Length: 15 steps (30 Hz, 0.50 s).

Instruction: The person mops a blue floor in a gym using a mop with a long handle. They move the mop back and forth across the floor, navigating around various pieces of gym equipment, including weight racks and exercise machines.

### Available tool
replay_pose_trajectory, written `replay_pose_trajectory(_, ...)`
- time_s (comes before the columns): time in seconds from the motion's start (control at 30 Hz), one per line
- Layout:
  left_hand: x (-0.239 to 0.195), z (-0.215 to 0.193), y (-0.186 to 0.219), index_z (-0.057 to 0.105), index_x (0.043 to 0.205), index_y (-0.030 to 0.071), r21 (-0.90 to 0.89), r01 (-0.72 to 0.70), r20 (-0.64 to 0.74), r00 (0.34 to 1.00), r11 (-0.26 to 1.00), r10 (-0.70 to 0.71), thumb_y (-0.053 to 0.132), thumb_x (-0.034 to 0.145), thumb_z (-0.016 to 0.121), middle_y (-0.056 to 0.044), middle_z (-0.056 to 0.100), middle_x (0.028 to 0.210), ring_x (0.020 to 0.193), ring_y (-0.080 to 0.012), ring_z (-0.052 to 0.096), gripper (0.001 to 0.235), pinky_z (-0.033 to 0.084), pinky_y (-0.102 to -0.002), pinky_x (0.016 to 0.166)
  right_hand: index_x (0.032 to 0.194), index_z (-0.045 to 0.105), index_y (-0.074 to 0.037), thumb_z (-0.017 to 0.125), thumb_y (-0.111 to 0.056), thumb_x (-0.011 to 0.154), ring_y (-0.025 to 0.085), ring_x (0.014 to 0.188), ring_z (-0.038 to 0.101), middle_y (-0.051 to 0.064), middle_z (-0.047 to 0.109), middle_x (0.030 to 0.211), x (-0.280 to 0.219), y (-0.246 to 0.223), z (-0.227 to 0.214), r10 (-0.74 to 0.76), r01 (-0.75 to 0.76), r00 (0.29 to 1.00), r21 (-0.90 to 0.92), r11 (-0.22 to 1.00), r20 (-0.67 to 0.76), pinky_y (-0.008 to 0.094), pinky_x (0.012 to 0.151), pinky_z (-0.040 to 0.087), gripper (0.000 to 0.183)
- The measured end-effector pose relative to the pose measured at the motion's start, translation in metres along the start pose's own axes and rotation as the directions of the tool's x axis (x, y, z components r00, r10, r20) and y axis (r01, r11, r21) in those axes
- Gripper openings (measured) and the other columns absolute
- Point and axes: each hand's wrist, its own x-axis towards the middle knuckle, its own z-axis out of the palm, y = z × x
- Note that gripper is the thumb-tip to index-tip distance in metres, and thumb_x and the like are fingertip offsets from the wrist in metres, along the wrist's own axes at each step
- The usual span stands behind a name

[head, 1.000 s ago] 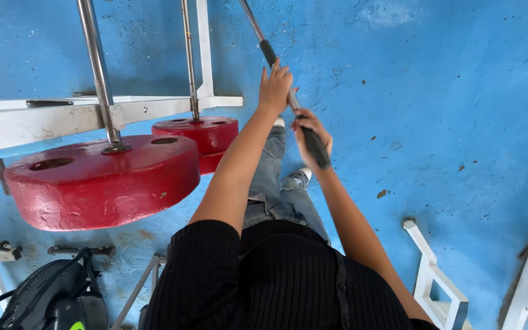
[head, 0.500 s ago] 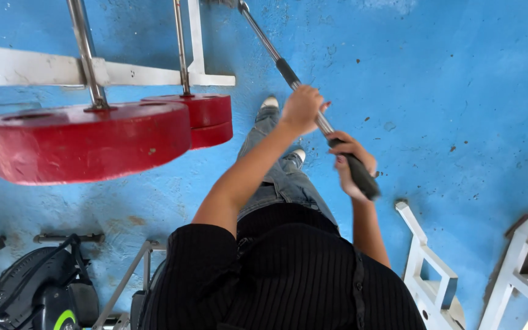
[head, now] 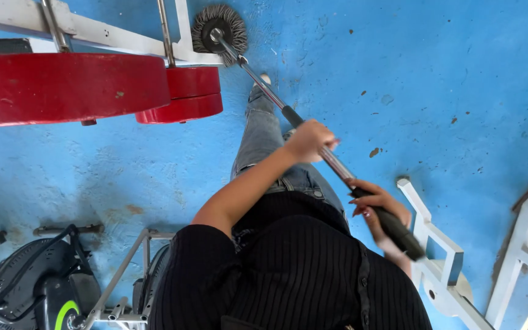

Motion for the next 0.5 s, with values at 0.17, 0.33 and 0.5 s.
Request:
replay_pose_trajectory(0.17,-0.048,0.024,-0.051,0.045,0.066,0.024,0.161,-0.125,0.150,0.984,0.979,0.101,0.027,0.095,0.059,0.005,0.053,0.055,0.055,-0.0160,0.061,0.032,0.049,-0.033,0.065,0.108,0.076,0.001,0.064,-0.009,0.094,0.036,0.112,0.073,0.028,0.070,0.130,-0.028,0.037,0.007,-0.141,0.139,0.982,0.025,0.990,0.128,0.038,0.085,0.058,0.021)
replay_pose_trajectory(0.33,-0.053,0.018,-0.098,0.049,0.071,0.023,0.259,-0.106,0.237,0.970,0.960,0.044,0.032,0.099,0.059,0.006,0.056,0.061,0.063,-0.0135,0.063,0.031,0.051,-0.032,0.075,0.104,0.075,0.004,0.065,-0.006,0.095,0.037,0.116,0.070,0.029,0.070,0.126,-0.005,0.056,0.025,-0.039,0.039,0.999,0.048,0.998,-0.002,0.042,0.094,0.054,0.017)
replay_pose_trajectory(0.5,-0.059,0.008,-0.169,0.056,0.081,0.022,0.384,0.029,0.445,0.870,0.923,-0.213,0.038,0.104,0.056,0.006,0.062,0.074,0.081,-0.0148,0.068,0.029,0.049,-0.041,0.096,0.103,0.075,0.002,0.069,-0.007,0.093,0.036,0.116,0.070,0.025,0.070,0.127,0.028,0.103,0.033,0.008,-0.009,1.000,0.006,1.000,0.014,0.044,0.095,0.053,0.015)
